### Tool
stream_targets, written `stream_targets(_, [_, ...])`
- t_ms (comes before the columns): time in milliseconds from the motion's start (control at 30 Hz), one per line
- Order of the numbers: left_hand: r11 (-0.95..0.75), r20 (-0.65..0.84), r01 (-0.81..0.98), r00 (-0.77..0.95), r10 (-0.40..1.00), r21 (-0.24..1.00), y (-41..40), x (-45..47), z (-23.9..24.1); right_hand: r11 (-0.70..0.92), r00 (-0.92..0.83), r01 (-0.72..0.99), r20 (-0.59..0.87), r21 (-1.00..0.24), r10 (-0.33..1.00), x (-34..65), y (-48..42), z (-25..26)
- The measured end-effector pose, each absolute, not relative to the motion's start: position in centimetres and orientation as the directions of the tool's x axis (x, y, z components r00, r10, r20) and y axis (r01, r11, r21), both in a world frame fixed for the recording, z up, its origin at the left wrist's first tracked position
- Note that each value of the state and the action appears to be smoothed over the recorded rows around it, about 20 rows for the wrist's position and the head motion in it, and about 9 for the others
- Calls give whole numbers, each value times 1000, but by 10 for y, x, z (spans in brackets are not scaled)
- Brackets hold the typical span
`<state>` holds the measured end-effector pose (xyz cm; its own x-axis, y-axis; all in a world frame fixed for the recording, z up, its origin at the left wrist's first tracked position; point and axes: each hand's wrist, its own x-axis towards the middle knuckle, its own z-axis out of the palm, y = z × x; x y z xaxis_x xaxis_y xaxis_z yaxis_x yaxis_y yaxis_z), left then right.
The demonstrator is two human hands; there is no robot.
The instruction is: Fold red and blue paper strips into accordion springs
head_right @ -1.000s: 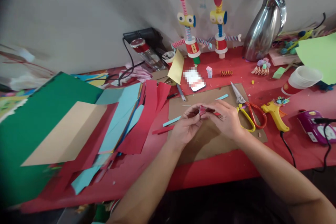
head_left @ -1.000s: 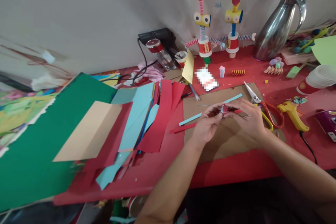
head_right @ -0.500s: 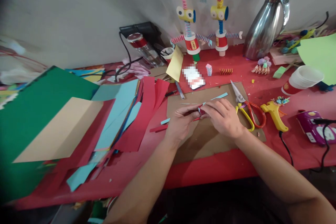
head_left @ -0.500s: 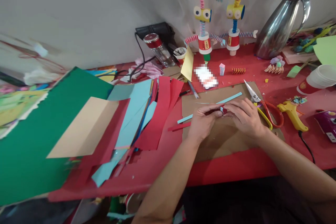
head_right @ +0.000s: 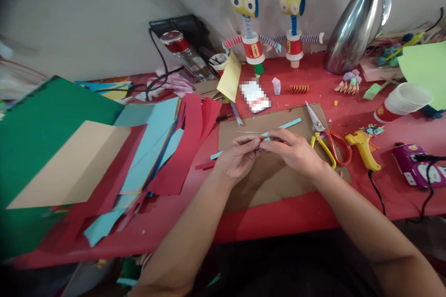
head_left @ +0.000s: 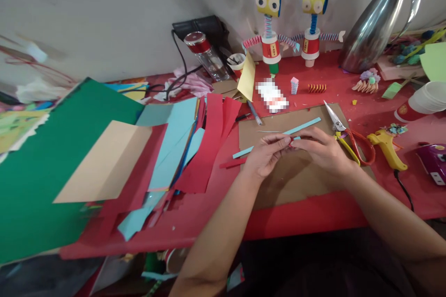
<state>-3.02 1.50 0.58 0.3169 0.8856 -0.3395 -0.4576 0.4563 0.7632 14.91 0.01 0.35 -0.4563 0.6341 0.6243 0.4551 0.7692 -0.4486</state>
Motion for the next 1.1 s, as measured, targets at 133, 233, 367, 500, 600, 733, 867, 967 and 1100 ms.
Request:
stream_targets(133, [494,-370,-445,339,865,747,16,-31,7,693,-387,359,576,-625,720,149,9,0])
stream_targets(233, [511,-373,-452,361,855,732,16,-31,9,601,-376,302,487,-740,789,149,11,6])
stream_targets(367, [505,-361,-467,366,858,726,15,-30,10,495,-390,241,384,-835,837,146,6,16])
stream_targets(500, [495,-356,-469,356,864,731,14,-28,8,567,-321,301,479,-766,817,143,3,12])
stream_targets(600, [515,-366,-477,374,852,712,14,-27,5,675,-350,397,577,-622,738,142,4,4])
stream_targets(733, [541,-378,-471,400,835,697,15,-28,3,687,-411,415,551,-597,727,145,6,2])
stream_targets(867, [557,-387,-464,414,824,689,16,-30,4,685,-410,385,550,-619,727,145,8,2])
stream_targets(967, [554,-396,-459,398,827,695,16,-29,4,655,-417,391,510,-647,752,141,6,4])
stream_targets(1100, [569,-448,-473,351,822,672,18,-27,3,499,-382,581,326,-643,865,144,-4,19])
